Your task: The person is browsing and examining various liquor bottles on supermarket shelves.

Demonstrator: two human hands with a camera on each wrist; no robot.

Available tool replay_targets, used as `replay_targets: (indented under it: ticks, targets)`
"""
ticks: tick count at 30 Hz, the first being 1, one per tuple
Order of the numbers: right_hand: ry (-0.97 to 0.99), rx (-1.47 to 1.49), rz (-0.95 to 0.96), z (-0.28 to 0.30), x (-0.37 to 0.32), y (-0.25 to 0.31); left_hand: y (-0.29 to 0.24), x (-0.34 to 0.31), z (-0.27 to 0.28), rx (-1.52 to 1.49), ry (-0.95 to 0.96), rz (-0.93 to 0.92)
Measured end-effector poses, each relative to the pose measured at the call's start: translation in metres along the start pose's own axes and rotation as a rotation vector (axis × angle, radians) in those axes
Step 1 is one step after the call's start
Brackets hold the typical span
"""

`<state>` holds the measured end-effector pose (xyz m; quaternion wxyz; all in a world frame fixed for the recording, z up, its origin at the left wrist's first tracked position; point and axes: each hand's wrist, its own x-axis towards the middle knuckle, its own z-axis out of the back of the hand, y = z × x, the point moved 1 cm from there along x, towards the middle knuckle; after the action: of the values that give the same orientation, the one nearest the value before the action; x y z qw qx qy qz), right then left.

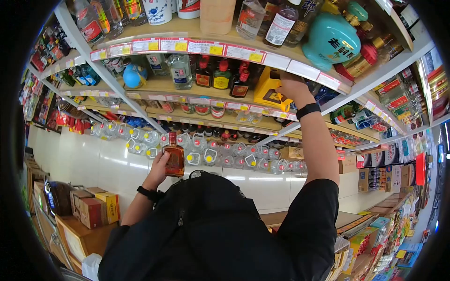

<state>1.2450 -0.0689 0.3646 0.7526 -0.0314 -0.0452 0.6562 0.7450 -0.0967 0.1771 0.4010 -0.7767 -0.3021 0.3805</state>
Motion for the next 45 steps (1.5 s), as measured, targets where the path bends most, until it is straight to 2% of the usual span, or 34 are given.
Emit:
replay_targets:
  ticks: [3,6,9,12,17,21,24,27,31,34,38,41,45]
  targets:
    - [-0.052,0.015,0.021,-0.014,0.002,-0.008,-0.006,-0.002,-0.003,-0.009,0.013,0.003]
    - [-0.004,0.112,-0.047,-0.015,0.0,-0.008,-0.007,-0.004,-0.002,0.015,0.02,-0.004]
    - [-0.127,-0.042,-0.024,-0.026,-0.001,-0.011,-0.004,-0.002,0.0,0.08,0.009,-0.022]
    - [-0.078,-0.031,-0.083,-0.023,-0.004,-0.008,-0.009,-0.006,-0.003,0.137,0.002,-0.035]
    - [-0.115,-0.031,-0.135,-0.018,-0.012,0.002,-0.01,-0.011,-0.001,0.169,-0.014,-0.021]
    - [-0.193,0.05,-0.117,-0.002,-0.022,0.023,-0.008,-0.011,0.003,0.169,-0.036,0.007]
    - [-0.162,0.016,-0.12,0.017,-0.027,0.053,-0.01,-0.013,0.002,0.163,-0.044,0.01]
    - [-0.515,0.014,0.148,0.002,-0.023,0.082,-0.001,-0.007,0.009,0.193,-0.024,0.01]
    - [-0.631,-0.06,0.114,-0.018,-0.002,0.101,-0.001,-0.005,0.009,0.242,0.031,0.006]
    - [-0.467,-0.086,0.003,-0.021,0.008,0.103,-0.003,-0.007,0.007,0.243,0.049,0.004]
    - [-0.405,-0.126,-0.015,-0.016,0.013,0.108,-0.004,-0.008,0.009,0.219,0.064,0.003]
    - [-0.469,-0.12,0.017,-0.021,0.016,0.107,-0.003,-0.008,0.01,0.205,0.075,0.033]
    - [-0.367,-0.114,0.018,-0.016,0.008,0.11,-0.004,-0.007,0.012,0.218,0.078,0.019]
